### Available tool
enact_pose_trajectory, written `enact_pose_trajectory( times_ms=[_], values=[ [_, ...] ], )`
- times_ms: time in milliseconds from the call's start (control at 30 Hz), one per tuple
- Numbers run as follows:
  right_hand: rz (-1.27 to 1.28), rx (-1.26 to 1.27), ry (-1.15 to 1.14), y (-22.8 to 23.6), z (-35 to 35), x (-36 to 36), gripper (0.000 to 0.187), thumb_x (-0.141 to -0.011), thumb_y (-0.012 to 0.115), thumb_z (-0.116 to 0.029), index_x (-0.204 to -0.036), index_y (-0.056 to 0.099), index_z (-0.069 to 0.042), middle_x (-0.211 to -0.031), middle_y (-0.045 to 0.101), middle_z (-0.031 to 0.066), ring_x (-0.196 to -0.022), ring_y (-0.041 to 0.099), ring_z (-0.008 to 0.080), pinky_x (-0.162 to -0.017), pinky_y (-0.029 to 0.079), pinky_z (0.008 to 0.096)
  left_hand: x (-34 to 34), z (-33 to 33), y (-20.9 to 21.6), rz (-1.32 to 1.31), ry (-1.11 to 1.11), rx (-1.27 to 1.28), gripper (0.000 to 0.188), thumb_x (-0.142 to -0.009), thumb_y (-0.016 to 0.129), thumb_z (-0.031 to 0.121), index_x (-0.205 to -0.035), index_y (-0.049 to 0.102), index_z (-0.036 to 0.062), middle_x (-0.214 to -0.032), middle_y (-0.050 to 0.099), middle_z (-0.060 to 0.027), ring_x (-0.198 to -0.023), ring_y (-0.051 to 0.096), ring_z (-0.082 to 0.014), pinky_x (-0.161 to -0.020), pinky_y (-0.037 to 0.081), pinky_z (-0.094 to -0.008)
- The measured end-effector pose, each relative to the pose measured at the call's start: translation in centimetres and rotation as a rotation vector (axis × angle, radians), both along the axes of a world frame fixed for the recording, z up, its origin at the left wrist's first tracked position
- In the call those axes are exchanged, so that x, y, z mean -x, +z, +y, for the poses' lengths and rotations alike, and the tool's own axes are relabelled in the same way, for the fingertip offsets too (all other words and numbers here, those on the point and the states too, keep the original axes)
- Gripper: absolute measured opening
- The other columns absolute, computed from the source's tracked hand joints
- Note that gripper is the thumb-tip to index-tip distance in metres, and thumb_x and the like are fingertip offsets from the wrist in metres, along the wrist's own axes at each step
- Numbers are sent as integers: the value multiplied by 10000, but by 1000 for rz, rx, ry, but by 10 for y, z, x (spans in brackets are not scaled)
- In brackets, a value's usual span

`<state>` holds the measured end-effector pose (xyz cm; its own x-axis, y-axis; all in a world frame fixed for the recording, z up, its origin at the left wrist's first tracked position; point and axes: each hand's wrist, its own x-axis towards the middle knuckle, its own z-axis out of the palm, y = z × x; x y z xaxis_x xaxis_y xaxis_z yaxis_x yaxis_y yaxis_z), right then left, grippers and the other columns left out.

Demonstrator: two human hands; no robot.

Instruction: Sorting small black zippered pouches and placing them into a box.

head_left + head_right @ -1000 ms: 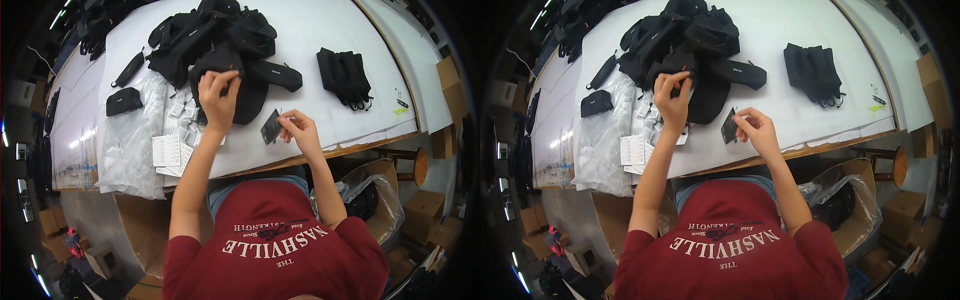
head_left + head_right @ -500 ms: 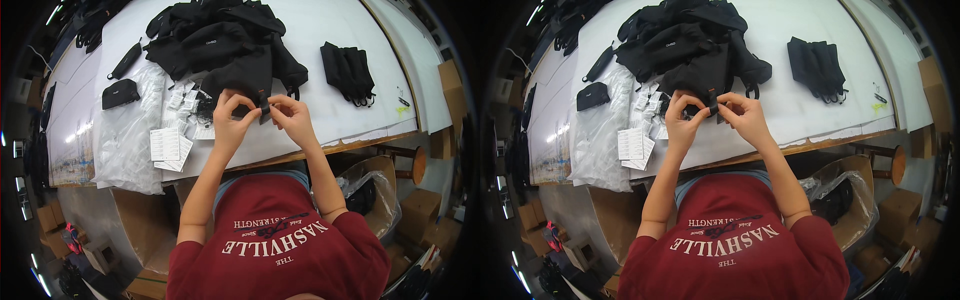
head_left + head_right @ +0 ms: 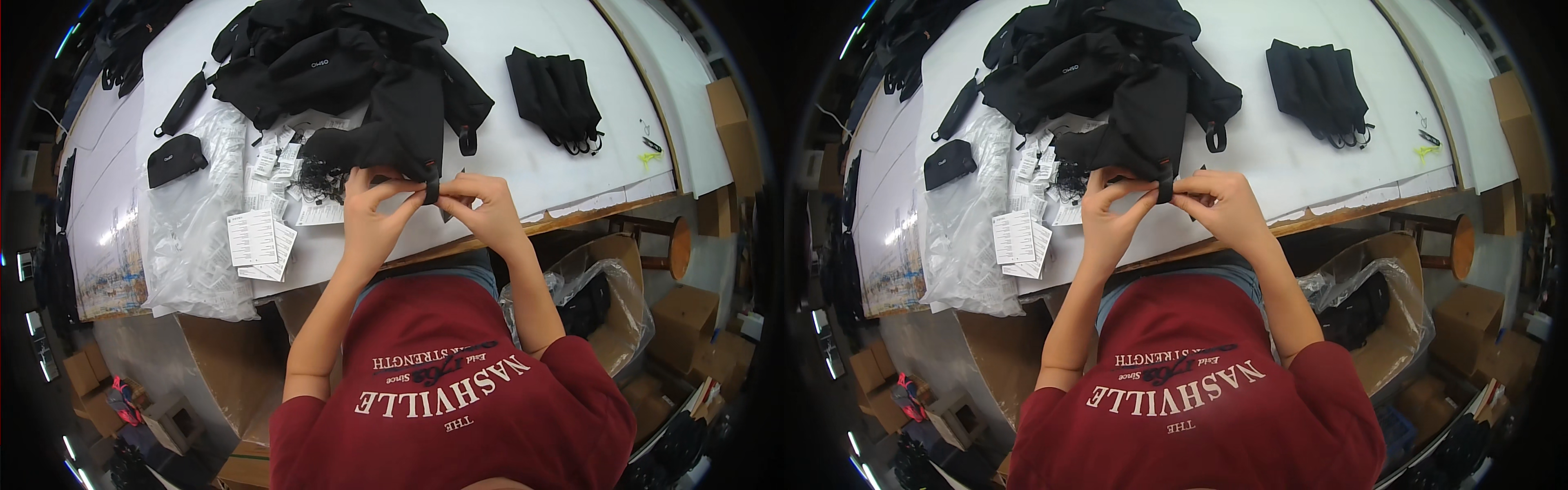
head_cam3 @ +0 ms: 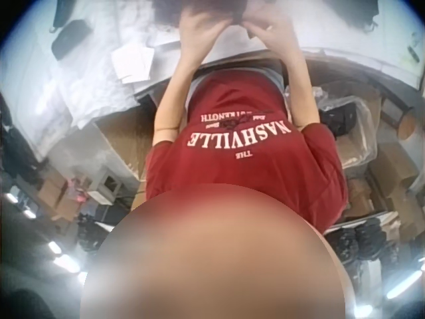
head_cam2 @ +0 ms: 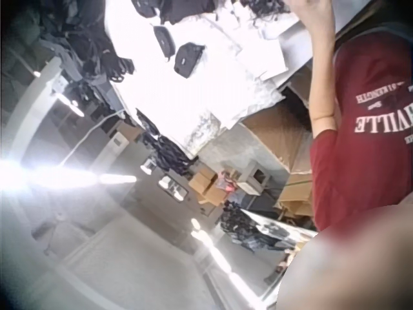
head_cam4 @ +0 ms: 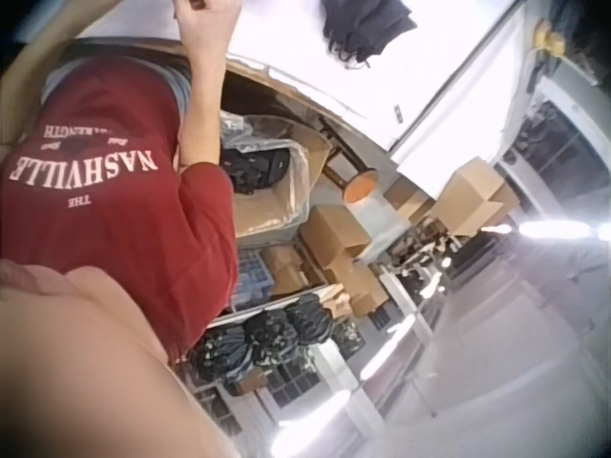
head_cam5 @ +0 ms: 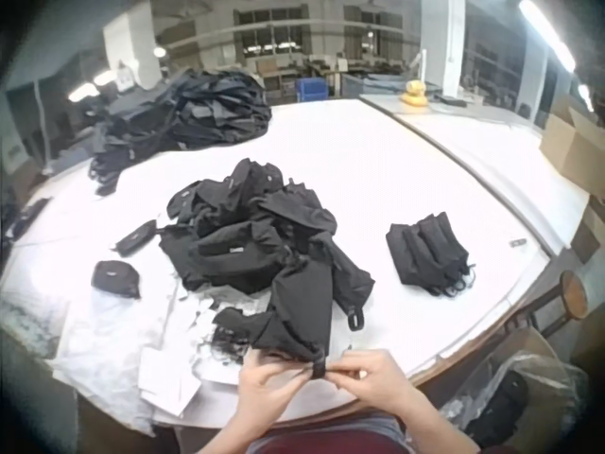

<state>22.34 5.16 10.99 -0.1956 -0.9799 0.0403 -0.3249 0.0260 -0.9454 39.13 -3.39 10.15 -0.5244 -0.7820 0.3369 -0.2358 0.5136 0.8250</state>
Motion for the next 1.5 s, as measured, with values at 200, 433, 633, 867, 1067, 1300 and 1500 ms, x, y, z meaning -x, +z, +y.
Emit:
enact_pose_trajectory(
  times_ms=[200, 433, 633, 867, 1067, 1300, 1500],
  values=[
    [-585, 11, -78, -1, 14, 10, 155, -872, 628, -82, -1018, 586, -52, -787, 607, 6, -675, 510, 53, -598, 386, 188, 0, 14, 19, 262, 125, -104, 72, -793, 697, 31, -855, 662, 21, -898, 621, -71, -827, 566, -192, -755, 429, -288],
    [-643, 185, -113, 11, 20, 14, 134, -860, 643, -81, -961, 555, -70, -829, 631, 34, -721, 568, 65, -581, 372, 169, 2, 22, 38, 563, -54, -522, 46, -857, 639, -16, -903, 637, -10, -817, 585, -19, -733, 508, -71, -674, 388, -203],
    [-614, 106, -123, 14, 26, 21, 96, -901, 602, -85, -949, 523, -58, -825, 682, 118, -639, 602, 105, -528, 394, 159, 8, 23, 39, 499, -99, -450, 56, -850, 652, 8, -901, 641, -15, -761, 548, 3, -675, 452, -59, -626, 350, -194],
    [-677, 144, -199, 14, 18, -7, 132, -917, 612, -146, -881, 571, -26, -845, 699, 143, -553, 584, 98, -483, 404, 191, 12, 31, 35, 312, -168, -331, 56, -824, 651, 40, -829, 617, -4, -682, 507, -6, -608, 407, -72, -558, 323, -216],
    [-679, 114, -181, 15, 19, -16, 144, -875, 673, -149, -844, 631, -14, -755, 666, 48, -568, 583, 77, -492, 392, 184, 12, 30, 36, 231, -141, -247, 69, -814, 655, 42, -819, 614, -13, -667, 498, -22, -583, 394, -85, -529, 315, -225],
    [-785, 91, -164, 15, 19, -17, 150, -871, 682, -164, -827, 634, -30, -691, 626, 20, -575, 591, 81, -506, 399, 188, 9, 30, 39, 223, -179, -277, 43, -829, 641, 6, -835, 605, -17, -708, 525, 11, -630, 366, -56, -568, 282, -206],
    [-339, 208, -257, 16, 19, -20, 112, -868, 674, -114, -834, 634, -16, -753, 640, 24, -621, 555, 59, -527, 376, 181, 8, 28, 40, 104, -141, -118, 69, -791, 661, 42, -808, 608, 0, -635, 454, -34, -571, 387, -120, -509, 301, -256]
  ],
)
